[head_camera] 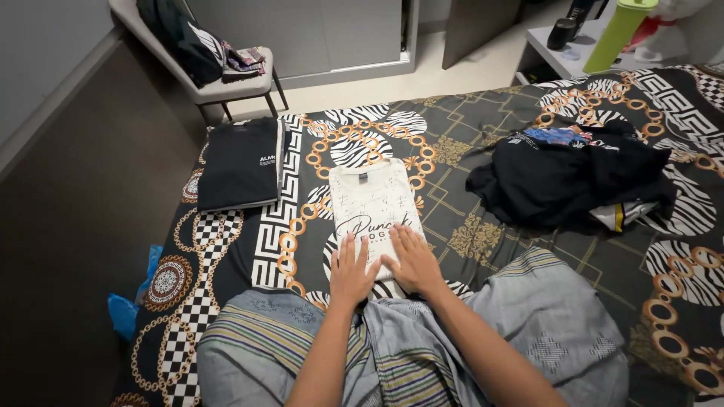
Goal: Fold t-shirts on a bed and stack them.
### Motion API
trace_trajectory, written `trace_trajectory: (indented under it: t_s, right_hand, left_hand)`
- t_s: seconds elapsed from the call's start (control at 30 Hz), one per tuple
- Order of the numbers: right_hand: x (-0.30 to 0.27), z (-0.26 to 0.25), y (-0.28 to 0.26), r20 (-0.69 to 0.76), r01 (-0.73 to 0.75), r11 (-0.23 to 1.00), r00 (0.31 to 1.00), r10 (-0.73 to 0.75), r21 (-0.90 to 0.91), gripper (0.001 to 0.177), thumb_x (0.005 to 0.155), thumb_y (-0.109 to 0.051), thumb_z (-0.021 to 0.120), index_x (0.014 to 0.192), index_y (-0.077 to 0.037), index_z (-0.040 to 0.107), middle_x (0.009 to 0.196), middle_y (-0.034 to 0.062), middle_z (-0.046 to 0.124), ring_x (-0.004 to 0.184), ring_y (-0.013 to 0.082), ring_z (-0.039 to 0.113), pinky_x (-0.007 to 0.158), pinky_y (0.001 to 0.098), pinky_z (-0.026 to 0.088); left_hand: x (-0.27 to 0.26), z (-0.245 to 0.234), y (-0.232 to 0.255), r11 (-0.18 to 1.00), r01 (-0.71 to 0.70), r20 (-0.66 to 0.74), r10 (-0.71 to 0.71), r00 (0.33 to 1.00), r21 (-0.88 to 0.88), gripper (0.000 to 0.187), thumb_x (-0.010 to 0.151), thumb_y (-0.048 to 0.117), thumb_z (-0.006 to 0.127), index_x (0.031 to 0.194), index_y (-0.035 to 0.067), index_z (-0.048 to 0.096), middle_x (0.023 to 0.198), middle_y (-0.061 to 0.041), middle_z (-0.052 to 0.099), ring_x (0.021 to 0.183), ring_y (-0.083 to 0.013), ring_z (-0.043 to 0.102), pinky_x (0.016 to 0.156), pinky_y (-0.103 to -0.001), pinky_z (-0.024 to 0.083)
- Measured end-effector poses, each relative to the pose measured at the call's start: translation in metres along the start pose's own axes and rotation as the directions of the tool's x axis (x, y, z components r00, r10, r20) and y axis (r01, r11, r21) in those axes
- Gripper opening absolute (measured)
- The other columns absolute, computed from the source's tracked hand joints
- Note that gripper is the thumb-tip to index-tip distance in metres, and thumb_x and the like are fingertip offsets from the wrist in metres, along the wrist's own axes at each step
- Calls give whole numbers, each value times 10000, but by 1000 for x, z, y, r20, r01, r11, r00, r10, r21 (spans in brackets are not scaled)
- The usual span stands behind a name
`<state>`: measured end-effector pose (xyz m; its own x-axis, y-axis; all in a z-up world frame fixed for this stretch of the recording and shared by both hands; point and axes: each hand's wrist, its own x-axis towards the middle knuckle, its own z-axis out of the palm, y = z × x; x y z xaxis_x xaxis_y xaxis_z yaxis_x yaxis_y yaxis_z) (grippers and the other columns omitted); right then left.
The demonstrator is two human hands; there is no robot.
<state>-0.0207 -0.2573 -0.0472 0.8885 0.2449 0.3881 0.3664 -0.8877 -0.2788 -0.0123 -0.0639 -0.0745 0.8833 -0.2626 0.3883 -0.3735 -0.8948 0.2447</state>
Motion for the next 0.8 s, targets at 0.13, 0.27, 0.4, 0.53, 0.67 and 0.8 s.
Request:
trace_trajectory:
  t_s: [0.13, 0.27, 0.4, 0.53, 0.67, 0.8]
  right_hand:
    - [-7, 3, 8, 38, -63, 997, 997, 65, -48, 809, 1018, -594, 420, 1557, 5, 343, 1623, 199, 321, 1504, 348, 275, 1205, 481, 194]
    - [-12, -10, 10, 112, -97, 990, 988, 108, -100, 911, 950, -705, 415, 1568, -44, 314, 1653, 160, 282, 1539, 309, 237, 1225, 501, 159]
    - [-16, -44, 2, 266, -3, 994, 963, 33, -110, 1055, 852, -754, 546, 1555, -23, 257, 1636, 197, 208, 1508, 354, 168, 1180, 500, 120]
    - [-25, -50, -5, 299, 17, 1000, 954, -12, -12, 976, 815, -591, 723, 1556, -58, 375, 1612, 228, 317, 1468, 375, 245, 1175, 514, 162]
    - [-27, -46, -16, -7, 185, 978, 983, -185, 94, 488, 761, -255, 759, 1211, -101, 647, 1349, 119, 626, 1194, 280, 603, 1044, 452, 414]
    - [-21, -45, -21, -166, 198, 979, 968, -189, 41, 314, 746, -282, 781, 957, -73, 681, 1069, 96, 702, 929, 285, 668, 824, 419, 483]
  left_hand:
    - [-5, -2, -2, 1000, 17, 80, -18, 997, 13, 773, 965, 618, 488, 1571, 158, 356, 1628, -217, 266, 1513, -354, 233, 1180, -558, 194]
    - [-10, -10, -2, 999, -25, 86, 21, 996, 48, 850, 955, 679, 467, 1587, 125, 336, 1644, -237, 248, 1528, -365, 210, 1181, -572, 182]
    - [-7, -48, 16, 998, -45, 254, 35, 967, 33, 1124, 767, 729, 593, 1611, 66, 257, 1653, -290, 166, 1531, -425, 132, 1134, -579, 137]
    - [-9, -28, 15, 998, -64, 159, 66, 985, -20, 959, 838, 583, 674, 1504, -20, 339, 1575, -269, 278, 1485, -403, 231, 1169, -574, 206]
    - [-6, -26, 18, 953, -297, -3, 297, 955, -67, 609, 878, 195, 679, 1432, 11, 501, 1548, -181, 482, 1454, -359, 422, 1165, -499, 338]
    - [-2, -27, 17, 939, -301, 66, 315, 947, -165, 519, 901, 81, 633, 1403, 11, 523, 1481, -185, 559, 1385, -369, 501, 1110, -461, 410]
